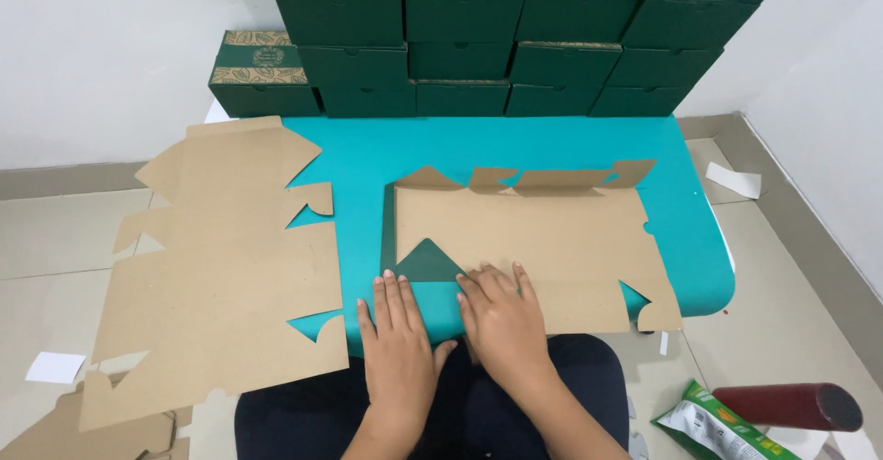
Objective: Assembling pre-cut cardboard boxes by folding and tucking flaps into place.
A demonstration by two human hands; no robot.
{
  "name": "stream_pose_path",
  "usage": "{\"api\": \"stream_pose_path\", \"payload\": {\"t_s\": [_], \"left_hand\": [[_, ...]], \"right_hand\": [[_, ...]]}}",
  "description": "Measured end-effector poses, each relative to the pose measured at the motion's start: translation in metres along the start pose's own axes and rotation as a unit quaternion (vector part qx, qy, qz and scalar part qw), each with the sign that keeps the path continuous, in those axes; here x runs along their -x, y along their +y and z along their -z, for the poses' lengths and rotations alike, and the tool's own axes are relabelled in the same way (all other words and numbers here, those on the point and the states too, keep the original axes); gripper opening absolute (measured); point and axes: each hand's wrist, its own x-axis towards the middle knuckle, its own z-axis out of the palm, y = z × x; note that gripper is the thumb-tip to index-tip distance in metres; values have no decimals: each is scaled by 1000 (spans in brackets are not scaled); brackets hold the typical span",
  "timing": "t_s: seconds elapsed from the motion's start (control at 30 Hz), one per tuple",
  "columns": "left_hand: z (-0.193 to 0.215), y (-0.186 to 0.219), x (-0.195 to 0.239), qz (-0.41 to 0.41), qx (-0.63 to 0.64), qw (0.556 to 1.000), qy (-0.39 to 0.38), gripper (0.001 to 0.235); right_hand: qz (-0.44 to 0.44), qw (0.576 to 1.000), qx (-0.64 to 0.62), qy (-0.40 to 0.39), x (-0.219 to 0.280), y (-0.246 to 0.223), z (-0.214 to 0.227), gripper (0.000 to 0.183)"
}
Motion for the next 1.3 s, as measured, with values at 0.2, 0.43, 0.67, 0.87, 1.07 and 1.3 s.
{"api": "stream_pose_path", "payload": {"t_s": [0.2,0.43,0.67,0.87,1.07,1.3], "left_hand": [[-4,1,1,5,-5,1000,2,115],[-3,2,1,4,-19,1000,3,115],[-1,5,-1,1,-39,999,-5,113],[-4,5,0,1,-34,999,1,114],[-7,2,1,0,-11,1000,7,112],[-17,-3,1,-15,7,1000,19,115]], "right_hand": [[-21,1000,-18,1,2,-3,-1,32],[31,985,-115,-128,17,33,9,81],[-98,964,-215,-117,11,70,31,48],[-180,956,-230,6,1,62,10,31],[-161,978,-118,54,-4,53,-3,57],[-97,990,44,91,-3,40,-19,19]]}}
